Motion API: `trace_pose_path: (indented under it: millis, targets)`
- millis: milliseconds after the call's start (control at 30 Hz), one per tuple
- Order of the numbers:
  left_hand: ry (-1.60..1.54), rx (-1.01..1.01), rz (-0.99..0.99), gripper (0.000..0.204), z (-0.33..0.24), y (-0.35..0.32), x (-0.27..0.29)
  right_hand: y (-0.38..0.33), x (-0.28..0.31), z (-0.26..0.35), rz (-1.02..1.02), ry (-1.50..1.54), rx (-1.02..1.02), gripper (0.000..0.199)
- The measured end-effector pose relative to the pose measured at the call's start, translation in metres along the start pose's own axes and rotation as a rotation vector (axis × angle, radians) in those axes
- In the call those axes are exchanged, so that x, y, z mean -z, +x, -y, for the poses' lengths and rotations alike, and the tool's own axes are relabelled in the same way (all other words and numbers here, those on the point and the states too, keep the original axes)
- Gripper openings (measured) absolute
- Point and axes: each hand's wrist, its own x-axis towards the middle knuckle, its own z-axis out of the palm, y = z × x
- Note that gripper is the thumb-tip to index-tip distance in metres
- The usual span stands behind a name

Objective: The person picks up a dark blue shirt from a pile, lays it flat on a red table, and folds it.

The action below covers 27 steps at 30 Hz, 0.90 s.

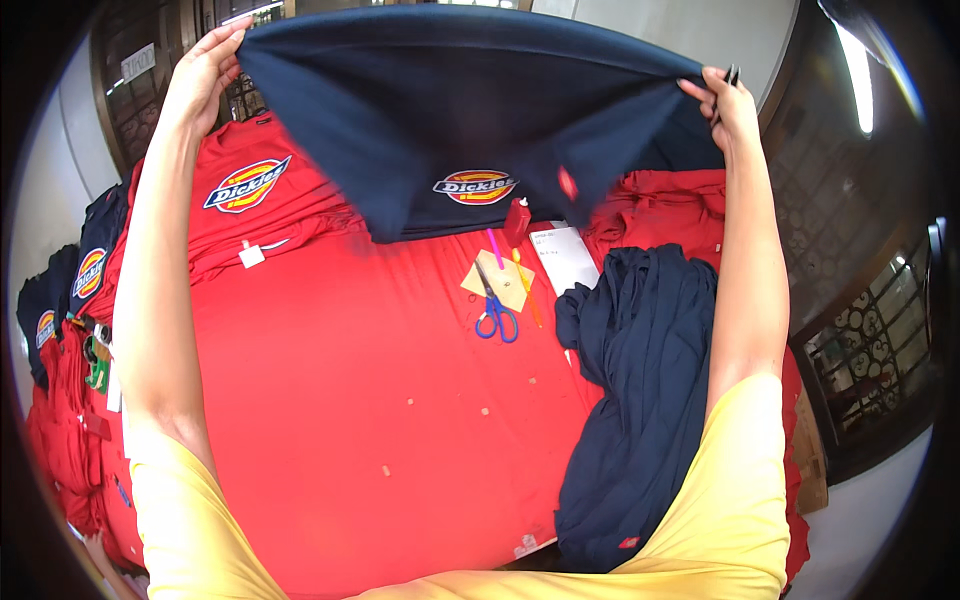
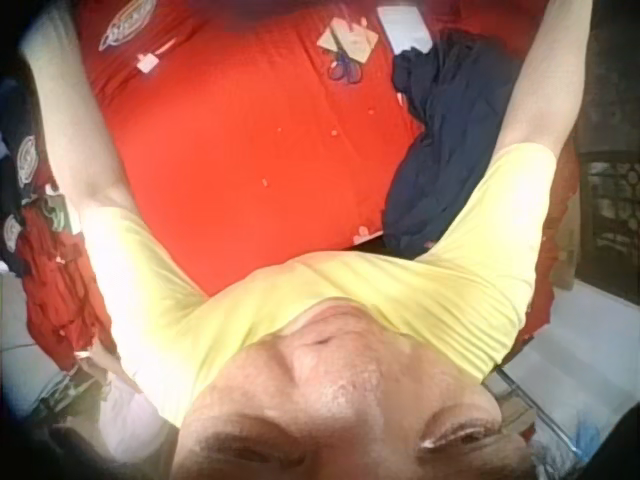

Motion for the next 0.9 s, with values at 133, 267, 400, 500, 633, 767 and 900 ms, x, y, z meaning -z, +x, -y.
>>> trace_pose_path:
  millis: [133,267,400,500,633,767,900]
  targets:
    - [0.219,0.083,0.047,0.03,0.058,0.004,-0.039,0.037,-0.008,-0.081,0.101,-0.014,-0.106,0.007]
    - [0.626,-0.082,0.231,0.015,0.165,-0.051,-0.066,0.026,-0.035,-0.218,0.199,-0.293,-0.049,0.011]
    - [1.232,0.334,0.775,0.075,0.25,-0.138,-0.126,-0.012,-0.014,-0.344,0.383,-0.884,-0.035,0.033]
    - [1.217,0.34,0.819,0.082,0.246,-0.197,-0.14,-0.038,-0.013,-0.35,0.502,-1.027,0.11,0.037]
    - [1.087,0.285,0.736,0.071,0.212,-0.267,-0.102,-0.037,0.004,-0.261,0.664,-0.846,-0.272,0.025]
    - [1.017,0.503,0.625,0.06,0.133,-0.341,-0.05,-0.096,0.073,-0.136,0.694,-1.094,-0.232,0.018]
    - [0.989,0.605,0.493,0.056,0.087,-0.432,0.002,-0.213,0.169,-0.059,0.45,-1.346,-0.333,0.034]
